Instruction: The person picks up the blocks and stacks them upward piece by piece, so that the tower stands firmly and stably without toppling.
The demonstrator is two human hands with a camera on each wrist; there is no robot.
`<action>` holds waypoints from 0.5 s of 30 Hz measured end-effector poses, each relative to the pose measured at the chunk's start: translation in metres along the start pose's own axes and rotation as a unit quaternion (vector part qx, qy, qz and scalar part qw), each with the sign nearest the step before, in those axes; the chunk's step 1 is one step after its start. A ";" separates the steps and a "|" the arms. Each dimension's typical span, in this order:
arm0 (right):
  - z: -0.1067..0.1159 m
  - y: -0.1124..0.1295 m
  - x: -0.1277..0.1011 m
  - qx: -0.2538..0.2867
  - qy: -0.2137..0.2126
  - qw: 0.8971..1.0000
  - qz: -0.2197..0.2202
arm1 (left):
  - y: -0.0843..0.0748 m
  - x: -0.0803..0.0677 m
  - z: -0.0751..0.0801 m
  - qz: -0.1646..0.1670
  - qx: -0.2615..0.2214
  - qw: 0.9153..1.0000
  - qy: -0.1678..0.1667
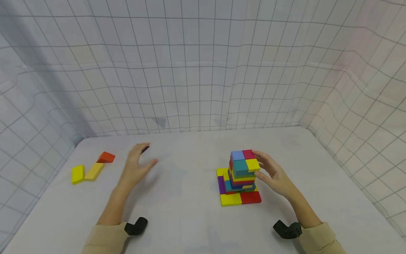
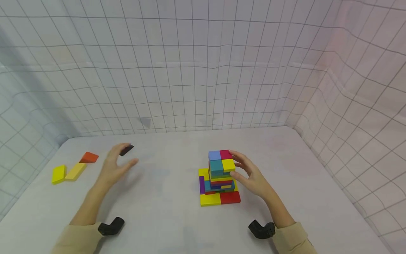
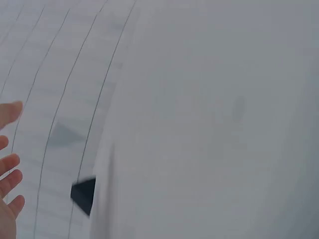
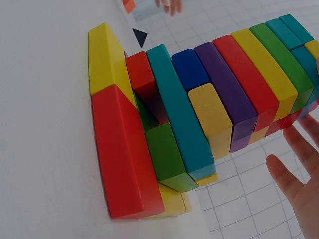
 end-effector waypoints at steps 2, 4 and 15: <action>0.000 0.000 0.000 0.001 -0.001 1.000 0.000 | 0.028 -0.011 0.028 0.038 0.029 0.999 -0.025; 0.000 0.000 0.000 0.002 -0.001 1.000 -0.002 | 0.052 -0.025 0.053 0.089 0.058 0.994 -0.035; -0.001 0.001 -0.001 0.000 0.000 1.000 -0.012 | 0.112 -0.077 0.100 0.221 0.203 0.954 -0.017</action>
Point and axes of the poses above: each hand's wrist, its own x-axis towards the middle knuckle, its own z-axis out of the back of the hand, y = z × x, the point moved 5 cm from there along x, towards the middle knuckle, and after that the axes turned 1 degree about y, right-handed, at the moved point
